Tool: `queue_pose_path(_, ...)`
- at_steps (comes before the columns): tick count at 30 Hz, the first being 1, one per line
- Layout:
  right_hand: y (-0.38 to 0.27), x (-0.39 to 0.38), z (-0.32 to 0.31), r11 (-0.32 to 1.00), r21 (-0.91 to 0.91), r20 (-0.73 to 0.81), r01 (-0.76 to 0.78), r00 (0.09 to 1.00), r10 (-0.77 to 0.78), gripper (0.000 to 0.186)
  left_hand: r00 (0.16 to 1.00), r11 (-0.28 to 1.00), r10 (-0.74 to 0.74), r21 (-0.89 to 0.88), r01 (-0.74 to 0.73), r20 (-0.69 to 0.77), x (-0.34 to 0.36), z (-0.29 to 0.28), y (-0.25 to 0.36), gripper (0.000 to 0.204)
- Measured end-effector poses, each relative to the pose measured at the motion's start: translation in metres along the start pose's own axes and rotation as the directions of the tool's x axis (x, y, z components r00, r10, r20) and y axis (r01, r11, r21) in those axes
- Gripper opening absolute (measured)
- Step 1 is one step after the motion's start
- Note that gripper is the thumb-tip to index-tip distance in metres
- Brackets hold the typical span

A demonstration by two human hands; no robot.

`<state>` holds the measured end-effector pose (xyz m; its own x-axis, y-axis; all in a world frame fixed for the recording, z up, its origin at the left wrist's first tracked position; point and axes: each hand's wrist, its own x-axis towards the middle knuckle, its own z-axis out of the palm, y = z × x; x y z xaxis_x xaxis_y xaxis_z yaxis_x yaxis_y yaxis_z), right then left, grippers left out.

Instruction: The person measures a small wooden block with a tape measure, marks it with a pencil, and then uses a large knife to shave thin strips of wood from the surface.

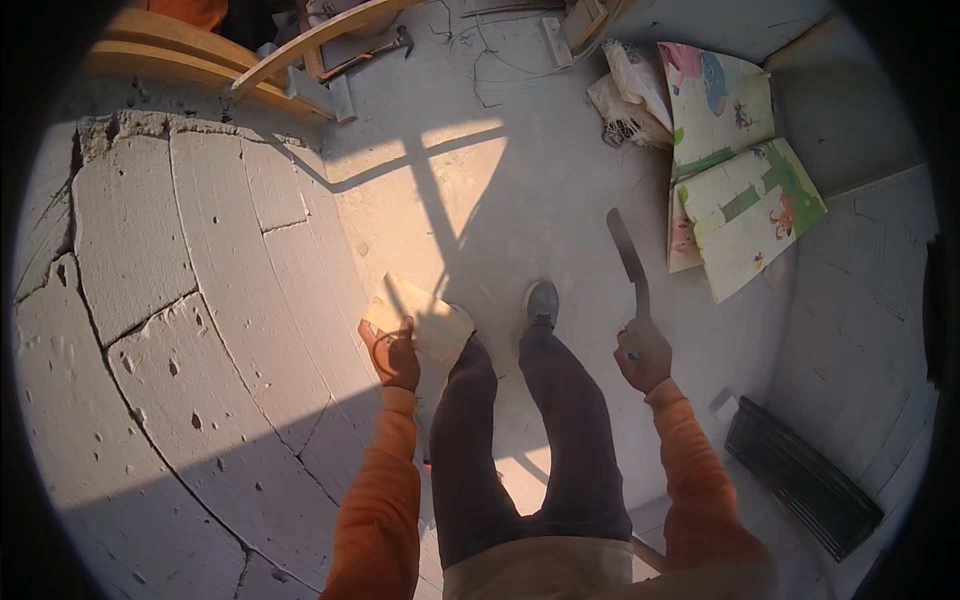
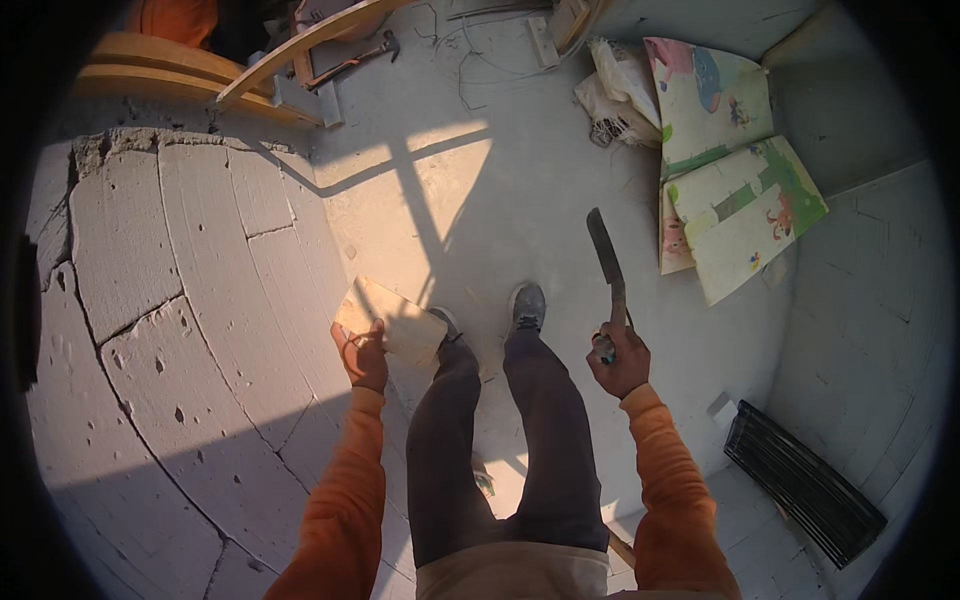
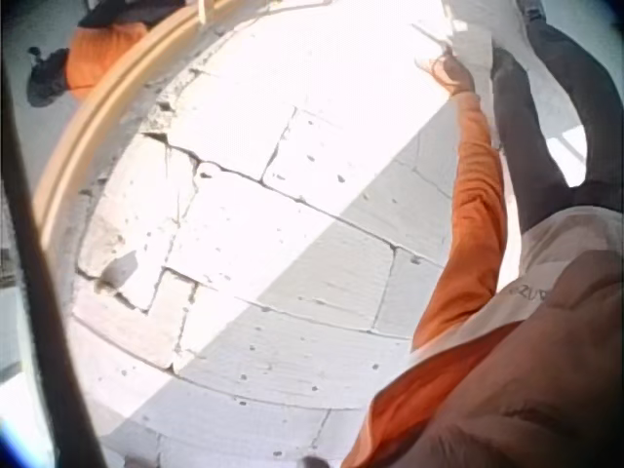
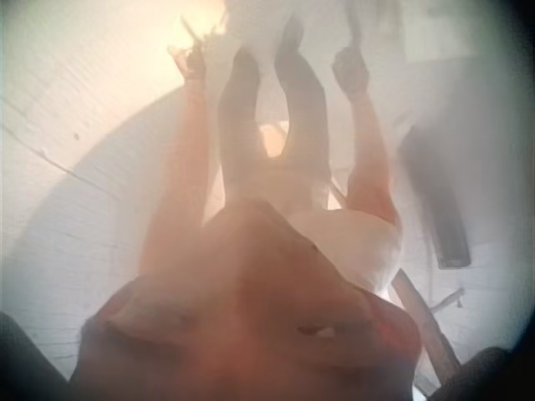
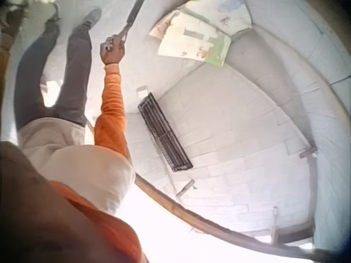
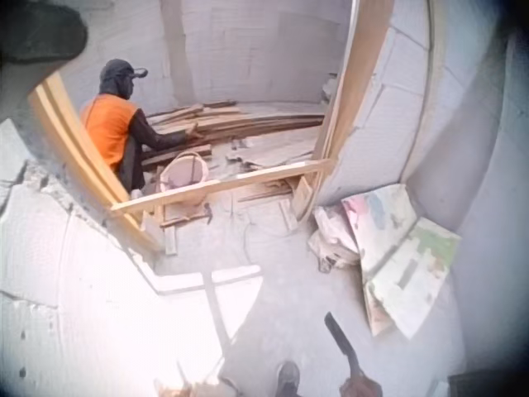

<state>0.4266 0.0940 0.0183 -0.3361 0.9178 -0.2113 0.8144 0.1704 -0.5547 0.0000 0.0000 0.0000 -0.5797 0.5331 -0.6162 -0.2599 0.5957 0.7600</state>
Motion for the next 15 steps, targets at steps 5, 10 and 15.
queue_pose_path(5,0.098,0.107,0.147,0.981,-0.054,-0.112,0.189,0.975,-0.194,0.042,0.991,0.992,0.123,-0.032,-0.122,0.048,0.098,0.063,-0.079,0.083)
queue_pose_path(10,0.154,0.163,0.235,0.903,0.415,-0.313,0.111,0.949,0.027,0.033,0.981,0.998,-0.037,0.063,0.025,0.191,0.171,0.129,-0.136,0.091)
queue_pose_path(15,0.221,0.172,0.282,0.807,0.583,-0.312,0.090,0.942,0.120,0.034,0.918,0.992,-0.076,0.119,0.031,0.390,0.229,0.166,-0.176,0.094)
